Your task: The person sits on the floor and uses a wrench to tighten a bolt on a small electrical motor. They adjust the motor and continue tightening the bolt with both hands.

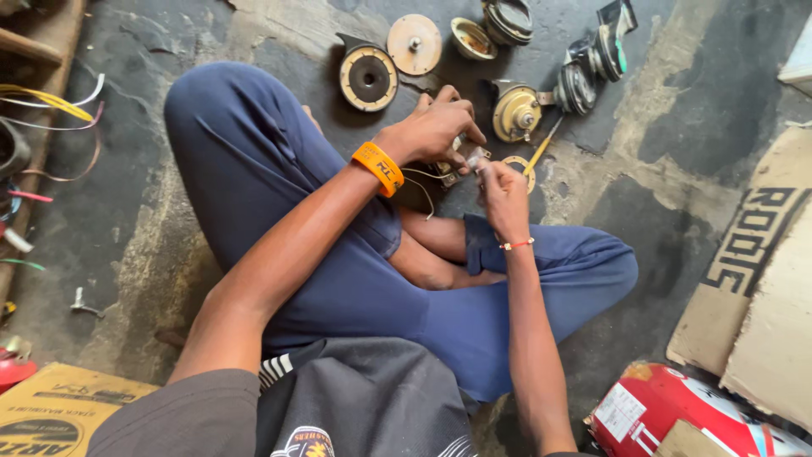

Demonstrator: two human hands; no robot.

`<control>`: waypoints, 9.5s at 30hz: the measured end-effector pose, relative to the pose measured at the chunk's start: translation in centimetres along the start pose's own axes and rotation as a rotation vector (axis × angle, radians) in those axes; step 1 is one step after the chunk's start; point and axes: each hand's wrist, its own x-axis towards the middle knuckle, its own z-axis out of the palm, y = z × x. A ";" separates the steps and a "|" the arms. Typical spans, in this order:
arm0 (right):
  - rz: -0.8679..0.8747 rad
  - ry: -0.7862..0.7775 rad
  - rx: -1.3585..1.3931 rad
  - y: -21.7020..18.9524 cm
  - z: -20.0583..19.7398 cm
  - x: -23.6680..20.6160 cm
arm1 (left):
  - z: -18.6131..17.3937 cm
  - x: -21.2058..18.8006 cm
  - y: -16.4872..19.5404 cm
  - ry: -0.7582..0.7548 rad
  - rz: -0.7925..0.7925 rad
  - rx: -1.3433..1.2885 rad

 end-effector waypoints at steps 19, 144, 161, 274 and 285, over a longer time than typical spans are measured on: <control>-0.031 0.013 -0.063 0.4 -0.6 0.6 | 0.6 0.2 -0.5 0.025 -0.006 -0.007; 0.038 -0.173 0.069 0.8 -2.0 0.3 | 0.6 0.0 0.5 0.005 0.053 -0.005; 0.000 -0.133 -0.077 1.9 -2.5 0.4 | 0.7 0.1 0.2 0.031 0.062 -0.013; 0.002 -0.233 -0.105 1.1 -1.6 0.7 | 0.3 -0.3 -1.7 -0.037 0.157 -0.012; 0.011 -0.212 -0.153 1.0 -1.4 0.5 | 0.2 -0.3 -1.7 -0.041 0.158 0.006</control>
